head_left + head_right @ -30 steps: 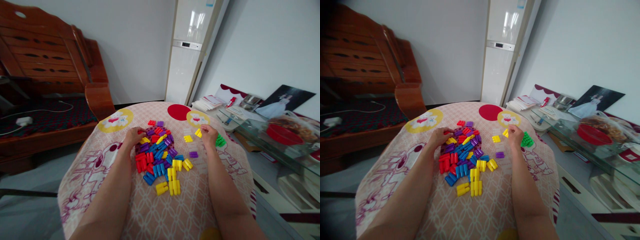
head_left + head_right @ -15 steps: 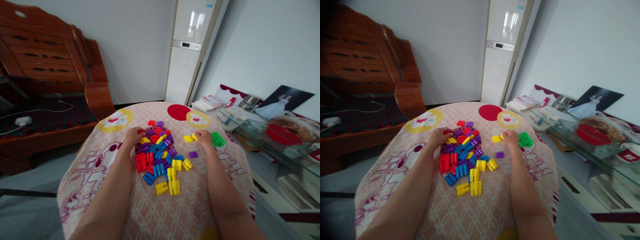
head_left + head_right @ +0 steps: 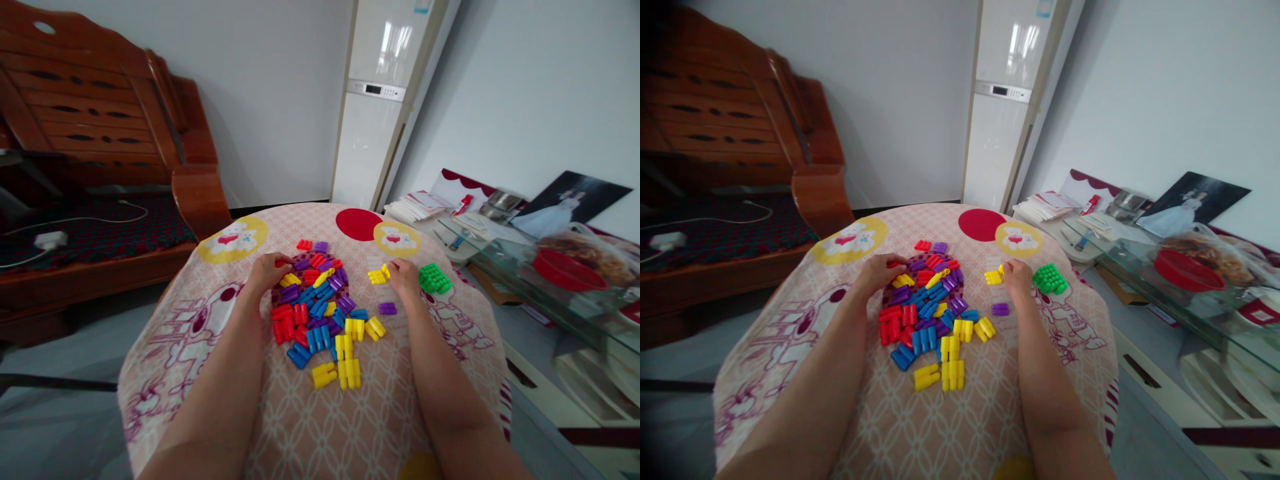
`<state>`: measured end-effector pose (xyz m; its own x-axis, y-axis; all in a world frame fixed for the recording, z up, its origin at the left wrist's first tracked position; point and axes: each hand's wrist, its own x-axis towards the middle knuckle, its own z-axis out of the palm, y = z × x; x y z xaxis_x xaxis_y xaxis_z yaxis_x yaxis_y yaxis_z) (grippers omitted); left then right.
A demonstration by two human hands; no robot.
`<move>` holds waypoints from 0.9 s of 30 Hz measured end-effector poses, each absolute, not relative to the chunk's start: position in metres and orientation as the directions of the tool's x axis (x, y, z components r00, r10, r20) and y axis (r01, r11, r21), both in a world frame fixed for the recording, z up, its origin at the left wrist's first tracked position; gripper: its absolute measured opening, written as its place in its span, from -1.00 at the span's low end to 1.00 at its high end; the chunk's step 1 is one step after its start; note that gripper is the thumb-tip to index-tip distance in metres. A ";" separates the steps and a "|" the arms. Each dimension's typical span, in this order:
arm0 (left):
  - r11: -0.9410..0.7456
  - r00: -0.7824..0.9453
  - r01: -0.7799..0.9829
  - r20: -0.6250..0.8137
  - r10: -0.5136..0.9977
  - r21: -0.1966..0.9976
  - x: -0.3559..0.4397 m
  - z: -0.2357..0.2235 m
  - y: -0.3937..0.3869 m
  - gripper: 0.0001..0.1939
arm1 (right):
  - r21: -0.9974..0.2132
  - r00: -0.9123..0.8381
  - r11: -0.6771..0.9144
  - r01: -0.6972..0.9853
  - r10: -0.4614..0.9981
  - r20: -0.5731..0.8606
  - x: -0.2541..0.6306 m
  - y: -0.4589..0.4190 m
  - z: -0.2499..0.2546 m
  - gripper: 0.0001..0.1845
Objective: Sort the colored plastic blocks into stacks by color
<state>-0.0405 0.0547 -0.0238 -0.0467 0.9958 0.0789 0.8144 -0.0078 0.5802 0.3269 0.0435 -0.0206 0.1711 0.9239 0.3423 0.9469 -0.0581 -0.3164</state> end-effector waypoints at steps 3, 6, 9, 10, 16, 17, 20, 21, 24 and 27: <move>-0.012 -0.051 0.762 0.078 0.996 0.647 -0.045 -0.021 0.054 -0.59 | -0.325 0.250 -0.125 0.937 0.891 0.378 0.322 0.039 -0.014 -0.66; -0.039 -0.039 0.722 0.096 0.995 0.691 -0.047 -0.020 0.054 -0.59 | -0.341 0.260 -0.108 0.934 0.860 0.439 0.315 0.036 -0.008 -0.65; -0.065 -0.016 0.682 0.104 0.994 0.729 -0.046 -0.020 0.054 -0.58 | -0.350 0.194 -0.017 0.937 0.857 0.477 0.309 0.034 -0.006 -0.68; -0.065 -0.011 0.682 0.100 0.995 0.729 -0.046 -0.019 0.054 -0.58 | -0.346 0.169 0.008 0.938 0.862 0.478 0.307 0.034 -0.006 -0.70; -0.238 0.270 0.764 0.038 0.962 0.599 -0.053 -0.003 0.049 -0.59 | -0.311 0.189 -0.054 0.949 0.886 0.423 0.307 0.035 -0.005 -0.75; -0.298 0.341 0.750 0.041 0.939 0.591 -0.054 0.001 0.047 -0.61 | -0.308 0.194 -0.063 0.949 0.888 0.417 0.308 0.035 -0.005 -0.75; -0.363 0.420 0.761 0.018 0.907 0.538 -0.051 0.009 0.044 -0.67 | -0.305 0.171 -0.040 0.952 0.893 0.416 0.307 0.035 -0.004 -0.74; -0.349 0.402 0.788 0.007 0.916 0.508 -0.048 0.011 0.043 -0.69 | -0.303 0.155 -0.024 0.953 0.896 0.416 0.306 0.035 -0.004 -0.73; -0.290 0.306 0.863 0.028 0.951 0.414 -0.028 0.013 0.041 -0.71 | -0.279 0.117 -0.005 0.960 0.915 0.386 0.302 0.034 -0.004 -0.72; -0.313 0.293 0.878 0.109 0.950 0.362 -0.002 0.008 0.041 -0.68 | -0.241 0.045 0.041 0.970 0.940 0.339 0.299 0.034 -0.004 -0.70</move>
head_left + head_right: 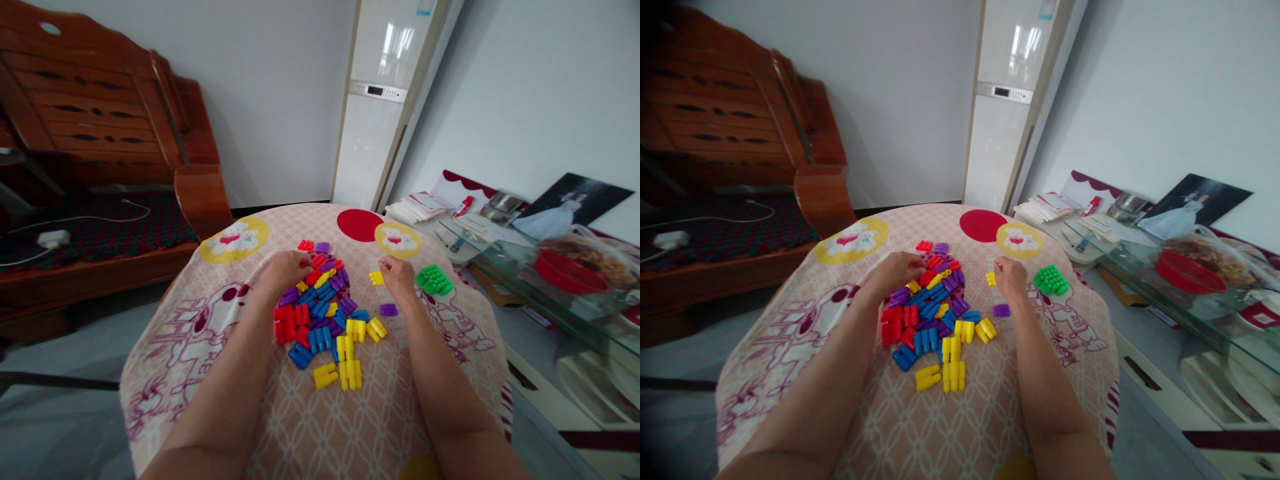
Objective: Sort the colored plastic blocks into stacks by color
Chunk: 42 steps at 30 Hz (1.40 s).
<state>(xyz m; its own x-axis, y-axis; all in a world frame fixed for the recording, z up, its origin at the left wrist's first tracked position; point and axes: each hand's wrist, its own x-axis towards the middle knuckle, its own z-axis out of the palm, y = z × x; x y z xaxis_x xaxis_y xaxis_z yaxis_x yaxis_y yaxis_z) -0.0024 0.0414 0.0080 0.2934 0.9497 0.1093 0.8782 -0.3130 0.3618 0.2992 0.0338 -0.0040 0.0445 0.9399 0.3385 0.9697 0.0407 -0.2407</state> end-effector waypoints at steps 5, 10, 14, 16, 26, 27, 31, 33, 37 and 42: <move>-0.389 0.334 0.851 0.208 0.919 0.353 0.026 -0.006 0.040 -0.62 | -0.140 -0.108 0.147 0.979 0.962 0.251 0.295 0.031 -0.006 -0.65; -0.350 0.340 0.853 0.099 0.935 0.387 0.016 -0.005 0.040 -0.68 | -0.068 -0.136 0.146 0.987 0.981 0.138 0.292 0.030 -0.004 -0.66; -0.296 0.321 0.858 0.012 0.947 0.419 -0.007 0.004 0.041 -0.73 | -0.203 -0.237 0.256 0.945 0.965 0.114 0.290 0.030 -0.002 -0.73; -0.272 0.309 0.873 -0.027 0.951 0.404 -0.020 0.008 0.042 -0.72 | -0.370 -0.280 0.278 0.887 0.959 0.050 0.288 0.029 -0.003 -0.73; -0.303 0.412 0.874 -0.248 0.877 0.381 -0.042 0.014 0.040 -0.47 | -0.734 -0.423 0.140 0.664 0.880 -0.215 0.283 0.024 -0.008 -0.77; -0.306 0.415 0.875 -0.255 0.873 0.375 -0.041 0.013 0.040 -0.48 | -0.741 -0.420 0.148 0.655 0.886 -0.195 0.284 0.025 -0.008 -0.77; -0.293 0.401 0.858 -0.194 0.895 0.423 -0.041 0.013 0.040 -0.57 | -0.752 -0.362 0.184 0.633 0.929 -0.078 0.282 0.025 -0.006 -0.80; -0.259 0.344 0.828 -0.085 0.935 0.497 -0.041 0.014 0.041 -0.61 | -0.749 -0.311 0.191 0.635 0.950 -0.022 0.278 0.024 -0.004 -0.80; -0.225 0.193 0.628 0.131 0.972 0.745 -0.026 0.016 0.040 -0.59 | -0.758 -0.241 0.269 0.594 0.959 0.152 0.266 0.022 0.001 -0.70; -0.221 0.272 0.316 0.135 0.953 0.923 0.024 0.017 0.034 -0.61 | -0.868 -0.369 0.343 0.358 0.906 0.206 0.250 0.017 0.004 -0.52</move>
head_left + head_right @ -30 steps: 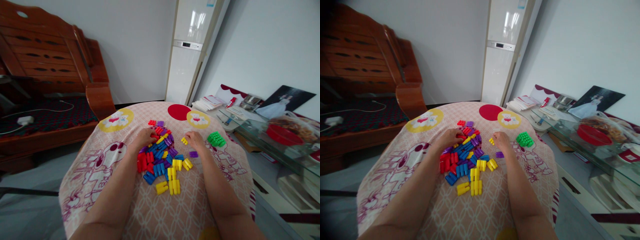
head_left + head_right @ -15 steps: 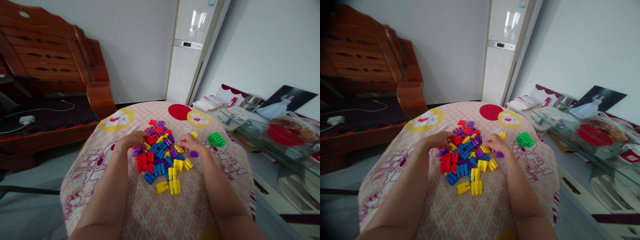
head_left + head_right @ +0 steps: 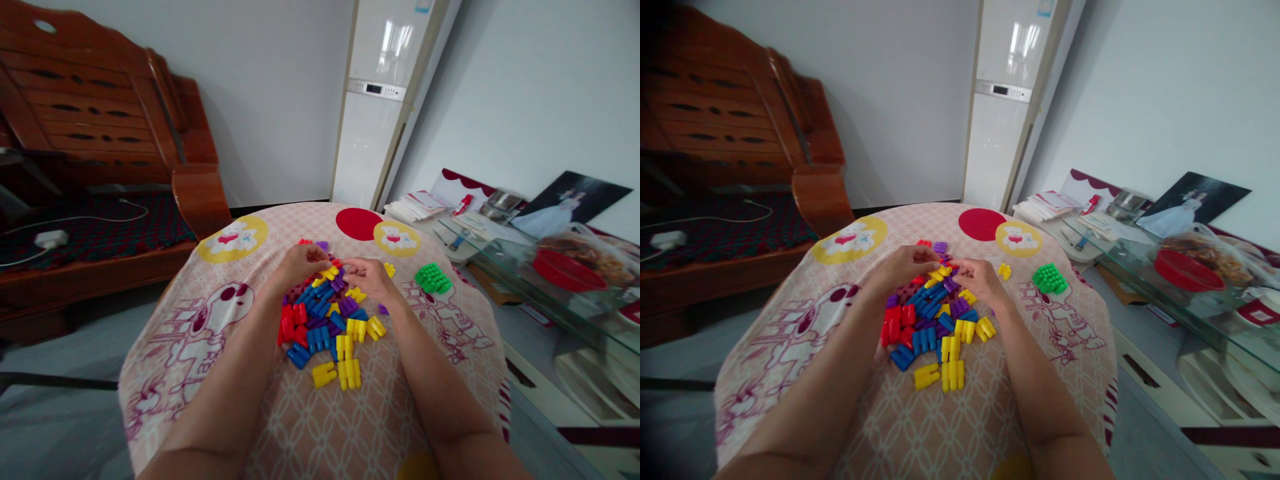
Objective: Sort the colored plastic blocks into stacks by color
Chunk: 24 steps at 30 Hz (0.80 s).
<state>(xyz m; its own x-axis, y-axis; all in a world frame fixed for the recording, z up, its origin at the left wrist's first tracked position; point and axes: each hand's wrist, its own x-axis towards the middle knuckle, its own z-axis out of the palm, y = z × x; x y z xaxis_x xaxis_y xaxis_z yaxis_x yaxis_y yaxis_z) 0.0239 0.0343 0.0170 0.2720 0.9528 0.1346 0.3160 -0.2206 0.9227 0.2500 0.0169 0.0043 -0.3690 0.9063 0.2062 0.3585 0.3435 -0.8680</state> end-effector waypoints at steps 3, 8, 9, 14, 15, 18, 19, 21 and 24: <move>-0.151 0.280 0.204 0.091 0.956 0.967 0.047 0.014 0.031 -0.66 | -0.888 -0.341 0.335 0.315 0.913 0.224 0.247 0.016 0.005 -0.59; -0.069 0.211 0.067 0.054 0.976 0.995 0.061 0.012 0.026 -0.65 | -0.919 -0.293 0.299 0.257 0.930 0.221 0.246 0.016 0.006 -0.59; -0.060 0.213 0.055 0.047 0.976 0.997 0.062 0.012 0.026 -0.65 | -0.922 -0.285 0.297 0.248 0.932 0.224 0.245 0.016 0.007 -0.60; -0.085 0.268 0.173 0.036 0.963 0.981 0.059 0.015 0.025 -0.72 | -0.900 -0.183 0.273 0.339 0.958 0.221 0.256 0.014 0.019 -0.66; -0.127 0.277 0.253 0.054 0.959 0.959 0.057 0.016 0.024 -0.75 | -0.889 -0.137 0.254 0.381 0.966 0.218 0.263 0.015 0.022 -0.67; -0.277 0.369 0.501 0.087 0.925 0.820 0.051 0.020 0.021 -0.83 | -0.835 0.033 0.158 0.527 0.978 0.205 0.286 0.020 0.029 -0.71; -0.317 0.423 0.545 0.072 0.903 0.776 0.050 0.022 0.020 -0.85 | -0.803 0.087 0.116 0.584 0.975 0.204 0.294 0.022 0.029 -0.73; -0.372 0.524 0.564 0.029 0.851 0.737 0.051 0.027 0.015 -0.86 | -0.707 0.173 0.040 0.706 0.958 0.227 0.307 0.026 0.028 -0.74; -0.454 0.642 0.537 0.004 0.767 0.711 0.059 0.030 0.008 -0.85 | -0.525 0.232 -0.042 0.850 0.925 0.302 0.316 0.031 0.023 -0.74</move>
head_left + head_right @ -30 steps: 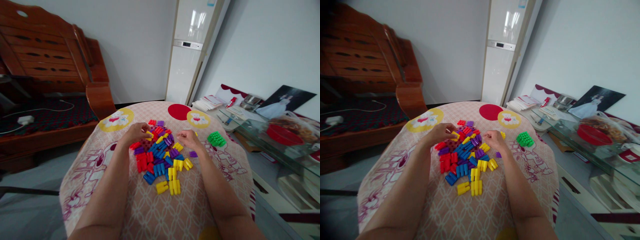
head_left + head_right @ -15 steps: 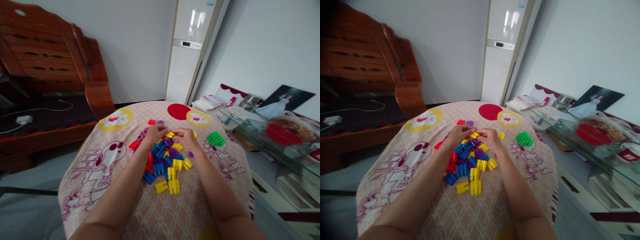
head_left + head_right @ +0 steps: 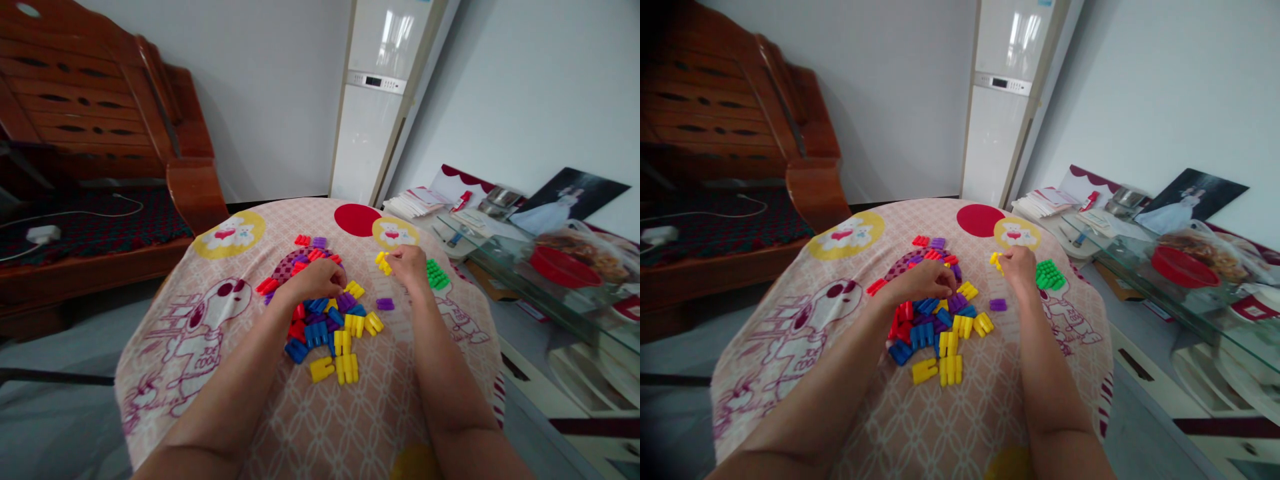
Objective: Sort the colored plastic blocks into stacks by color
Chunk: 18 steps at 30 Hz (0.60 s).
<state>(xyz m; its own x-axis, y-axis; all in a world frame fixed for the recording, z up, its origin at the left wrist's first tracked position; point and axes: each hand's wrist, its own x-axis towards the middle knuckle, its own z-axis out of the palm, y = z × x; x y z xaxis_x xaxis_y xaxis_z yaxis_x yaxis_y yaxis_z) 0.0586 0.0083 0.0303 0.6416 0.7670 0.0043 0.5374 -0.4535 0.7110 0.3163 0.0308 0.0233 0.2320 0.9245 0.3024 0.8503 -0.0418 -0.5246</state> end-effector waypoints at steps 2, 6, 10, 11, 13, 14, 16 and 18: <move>-0.506 0.693 0.536 -0.010 0.721 0.676 0.067 0.030 0.004 -0.85 | -0.443 0.237 -0.078 0.893 0.918 0.317 0.317 0.034 0.019 -0.73; -0.603 0.750 0.571 -0.055 0.659 0.557 0.083 0.029 -0.006 -0.80 | -0.396 0.245 -0.128 0.909 0.934 0.260 0.314 0.036 0.014 -0.74; -0.683 0.778 0.588 -0.075 0.623 0.433 0.096 0.028 -0.015 -0.89 | -0.360 0.247 -0.163 0.919 0.947 0.203 0.309 0.035 0.012 -0.75; -0.691 0.777 0.597 -0.078 0.625 0.407 0.098 0.027 -0.016 -0.93 | -0.349 0.243 -0.164 0.923 0.950 0.197 0.307 0.035 0.011 -0.75; -0.699 0.772 0.614 -0.096 0.628 0.366 0.101 0.026 -0.019 -0.96 | -0.318 0.233 -0.166 0.934 0.954 0.188 0.305 0.034 0.010 -0.74; -0.701 0.771 0.621 -0.111 0.627 0.350 0.102 0.025 -0.020 -0.96 | -0.298 0.230 -0.168 0.940 0.956 0.184 0.305 0.035 0.008 -0.73; -0.697 0.760 0.641 -0.139 0.635 0.322 0.104 0.025 -0.022 -0.93 | -0.260 0.228 -0.176 0.949 0.955 0.187 0.304 0.036 0.005 -0.73; -0.690 0.744 0.664 -0.159 0.649 0.287 0.104 0.027 -0.025 -0.90 | -0.237 0.237 -0.188 0.953 0.951 0.200 0.305 0.037 0.001 -0.72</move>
<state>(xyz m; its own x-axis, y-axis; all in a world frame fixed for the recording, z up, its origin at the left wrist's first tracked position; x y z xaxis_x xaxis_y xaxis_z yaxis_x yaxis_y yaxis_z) 0.1045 -0.0253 0.0270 0.7436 0.6494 -0.1588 0.6642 -0.6903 0.2871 0.3052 0.0372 0.0007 0.2372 0.9507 0.1995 0.9532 -0.1882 -0.2366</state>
